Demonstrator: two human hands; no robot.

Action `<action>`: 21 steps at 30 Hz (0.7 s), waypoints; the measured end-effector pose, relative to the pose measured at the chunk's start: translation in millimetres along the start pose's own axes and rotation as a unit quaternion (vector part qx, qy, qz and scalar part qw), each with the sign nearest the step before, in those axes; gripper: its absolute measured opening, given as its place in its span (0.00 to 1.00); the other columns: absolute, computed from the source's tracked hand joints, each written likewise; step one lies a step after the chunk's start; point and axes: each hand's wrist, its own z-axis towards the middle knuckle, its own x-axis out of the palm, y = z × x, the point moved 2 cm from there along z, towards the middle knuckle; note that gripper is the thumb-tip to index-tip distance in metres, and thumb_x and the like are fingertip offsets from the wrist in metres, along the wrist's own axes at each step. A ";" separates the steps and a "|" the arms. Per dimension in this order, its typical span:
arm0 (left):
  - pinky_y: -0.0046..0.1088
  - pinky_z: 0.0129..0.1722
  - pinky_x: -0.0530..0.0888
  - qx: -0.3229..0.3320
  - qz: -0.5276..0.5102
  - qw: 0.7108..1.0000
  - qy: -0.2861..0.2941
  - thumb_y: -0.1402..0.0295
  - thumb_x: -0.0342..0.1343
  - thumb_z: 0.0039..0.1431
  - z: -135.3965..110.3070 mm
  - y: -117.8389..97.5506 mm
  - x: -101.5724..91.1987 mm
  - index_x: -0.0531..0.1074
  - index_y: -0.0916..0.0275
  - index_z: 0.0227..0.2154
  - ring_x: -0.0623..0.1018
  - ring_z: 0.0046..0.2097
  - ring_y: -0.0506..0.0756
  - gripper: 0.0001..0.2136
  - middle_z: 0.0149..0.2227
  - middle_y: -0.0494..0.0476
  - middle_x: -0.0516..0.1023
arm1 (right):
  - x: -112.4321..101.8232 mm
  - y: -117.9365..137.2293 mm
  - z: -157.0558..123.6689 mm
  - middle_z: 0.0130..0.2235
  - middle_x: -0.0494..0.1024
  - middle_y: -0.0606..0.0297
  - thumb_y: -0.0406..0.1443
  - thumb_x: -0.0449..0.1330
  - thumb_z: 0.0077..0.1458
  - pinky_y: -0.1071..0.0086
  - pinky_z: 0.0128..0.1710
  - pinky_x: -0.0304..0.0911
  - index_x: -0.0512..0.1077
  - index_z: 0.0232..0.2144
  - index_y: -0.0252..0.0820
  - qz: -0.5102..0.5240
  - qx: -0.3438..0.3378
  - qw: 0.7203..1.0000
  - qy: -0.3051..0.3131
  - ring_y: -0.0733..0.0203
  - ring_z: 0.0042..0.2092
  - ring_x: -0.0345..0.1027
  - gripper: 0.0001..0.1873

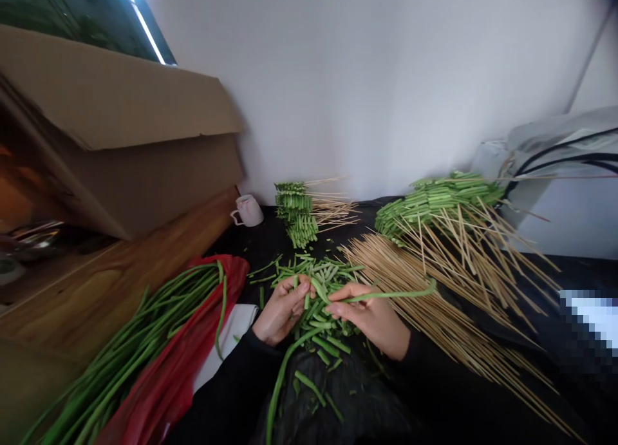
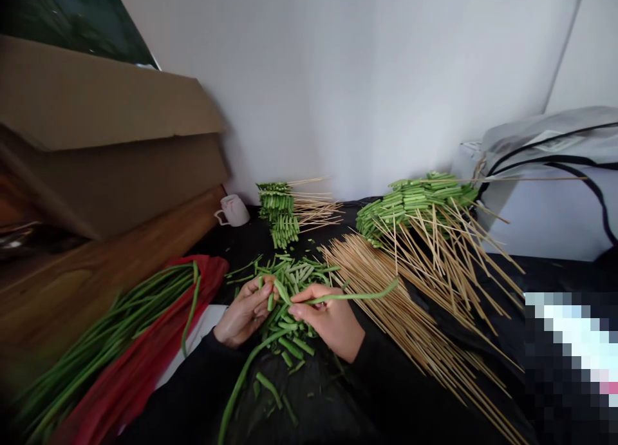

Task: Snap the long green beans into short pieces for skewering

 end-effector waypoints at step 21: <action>0.16 0.17 0.48 0.113 0.006 0.983 -0.145 0.59 0.66 0.48 14.4 -7.6 -20.7 0.68 0.67 0.28 0.53 0.19 0.40 0.16 0.24 0.46 0.65 | -13.3 6.5 1.5 0.25 0.77 0.65 0.34 0.60 0.50 0.71 0.27 0.62 0.75 0.27 0.40 -0.125 -0.058 0.990 -0.005 0.63 0.27 0.68 0.04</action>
